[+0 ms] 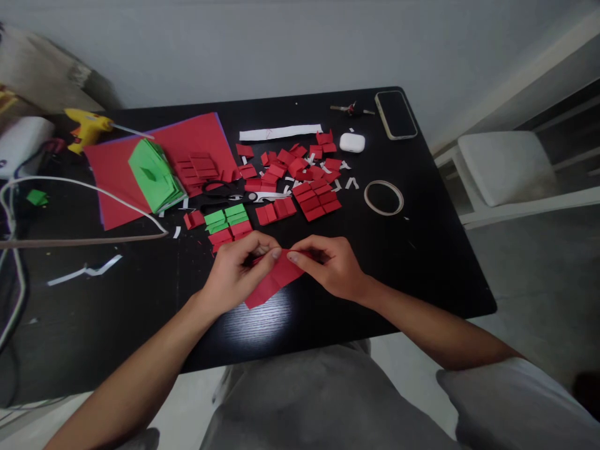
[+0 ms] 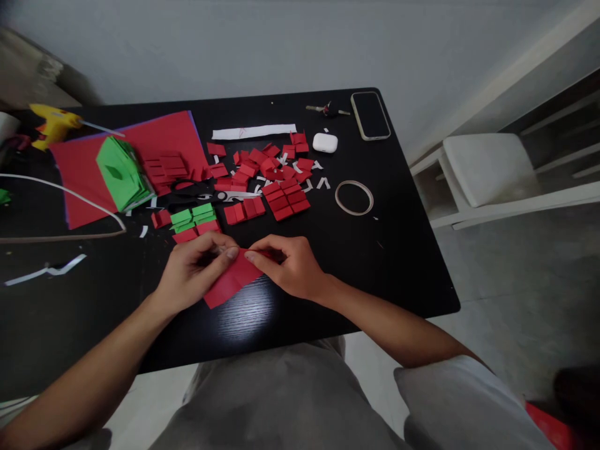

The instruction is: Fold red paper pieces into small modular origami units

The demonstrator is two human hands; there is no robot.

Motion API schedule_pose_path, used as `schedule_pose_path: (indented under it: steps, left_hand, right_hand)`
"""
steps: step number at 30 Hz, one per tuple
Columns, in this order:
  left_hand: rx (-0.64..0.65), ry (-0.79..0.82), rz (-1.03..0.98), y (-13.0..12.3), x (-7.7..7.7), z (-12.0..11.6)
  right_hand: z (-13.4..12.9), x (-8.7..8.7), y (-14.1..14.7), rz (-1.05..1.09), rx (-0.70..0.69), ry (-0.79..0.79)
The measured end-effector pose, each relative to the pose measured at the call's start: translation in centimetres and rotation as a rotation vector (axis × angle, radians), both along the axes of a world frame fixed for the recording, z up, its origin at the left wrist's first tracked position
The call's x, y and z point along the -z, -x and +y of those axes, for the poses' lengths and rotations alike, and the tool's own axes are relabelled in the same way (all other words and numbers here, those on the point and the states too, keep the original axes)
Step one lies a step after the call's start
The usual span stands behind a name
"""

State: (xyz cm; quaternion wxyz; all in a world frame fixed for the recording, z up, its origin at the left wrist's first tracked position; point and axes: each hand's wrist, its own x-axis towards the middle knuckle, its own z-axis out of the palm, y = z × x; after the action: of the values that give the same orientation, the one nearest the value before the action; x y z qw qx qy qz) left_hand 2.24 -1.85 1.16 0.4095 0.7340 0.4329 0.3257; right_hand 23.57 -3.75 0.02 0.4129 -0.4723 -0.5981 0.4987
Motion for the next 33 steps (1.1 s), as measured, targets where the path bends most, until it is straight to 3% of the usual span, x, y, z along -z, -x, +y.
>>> schedule_pose_path:
  steps: [5,15,27,33]
  left_hand:
    - [0.022,-0.010,0.007,0.10,0.14,-0.07]
    - [-0.059,-0.012,-0.044,-0.02,-0.15,0.27]
    - [0.060,-0.016,-0.030,-0.30,-0.13,-0.05]
    - [-0.055,0.053,-0.058,0.35,-0.46,0.49]
  right_hand:
    - [0.02,-0.08,-0.04,0.015,-0.016,0.027]
    - [0.61,-0.29,-0.48,0.088,-0.032,0.084]
    - [0.11,-0.10,-0.12,0.068,-0.105,0.045]
    - [0.74,-0.28,-0.62,0.066,-0.065,0.067]
